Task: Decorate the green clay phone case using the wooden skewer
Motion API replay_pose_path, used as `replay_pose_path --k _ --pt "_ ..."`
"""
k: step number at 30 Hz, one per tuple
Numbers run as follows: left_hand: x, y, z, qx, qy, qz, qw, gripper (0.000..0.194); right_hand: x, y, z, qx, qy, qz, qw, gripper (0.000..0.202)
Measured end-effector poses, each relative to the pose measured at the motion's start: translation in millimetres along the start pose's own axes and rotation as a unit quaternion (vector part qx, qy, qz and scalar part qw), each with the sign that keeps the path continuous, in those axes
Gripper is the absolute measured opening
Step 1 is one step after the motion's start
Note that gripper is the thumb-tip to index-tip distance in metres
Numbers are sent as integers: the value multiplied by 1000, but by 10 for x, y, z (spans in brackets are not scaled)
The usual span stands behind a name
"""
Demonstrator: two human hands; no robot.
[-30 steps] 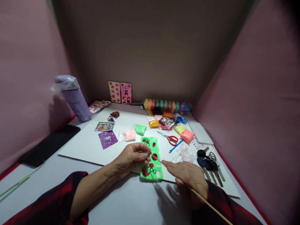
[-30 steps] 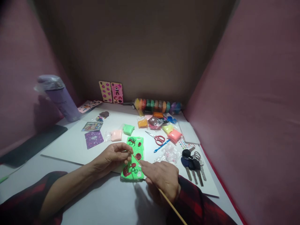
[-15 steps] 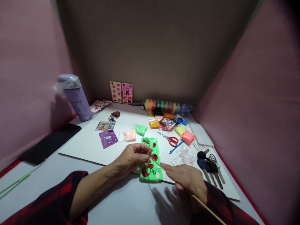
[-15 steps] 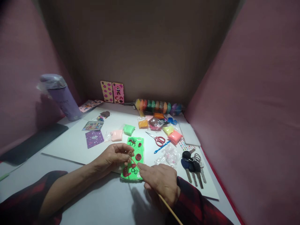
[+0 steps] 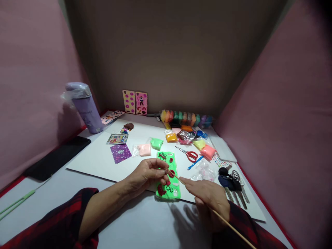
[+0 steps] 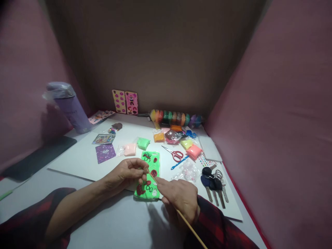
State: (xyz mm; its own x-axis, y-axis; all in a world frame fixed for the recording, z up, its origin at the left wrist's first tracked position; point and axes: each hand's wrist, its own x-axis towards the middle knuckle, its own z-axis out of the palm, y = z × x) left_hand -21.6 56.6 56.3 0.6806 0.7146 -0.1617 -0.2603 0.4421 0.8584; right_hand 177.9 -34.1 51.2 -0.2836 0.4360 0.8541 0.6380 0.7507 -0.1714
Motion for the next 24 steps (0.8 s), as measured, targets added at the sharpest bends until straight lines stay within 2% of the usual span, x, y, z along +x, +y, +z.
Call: replay_pose_path --k 8,24 --pt "-4 25 29 -30 1 20 999 33 -6 -18 -14 5 7 -7 1000 28" --pt "-16 40 40 9 -5 7 1000 22 22 -32 -2 5 -5 -5 1000 26"
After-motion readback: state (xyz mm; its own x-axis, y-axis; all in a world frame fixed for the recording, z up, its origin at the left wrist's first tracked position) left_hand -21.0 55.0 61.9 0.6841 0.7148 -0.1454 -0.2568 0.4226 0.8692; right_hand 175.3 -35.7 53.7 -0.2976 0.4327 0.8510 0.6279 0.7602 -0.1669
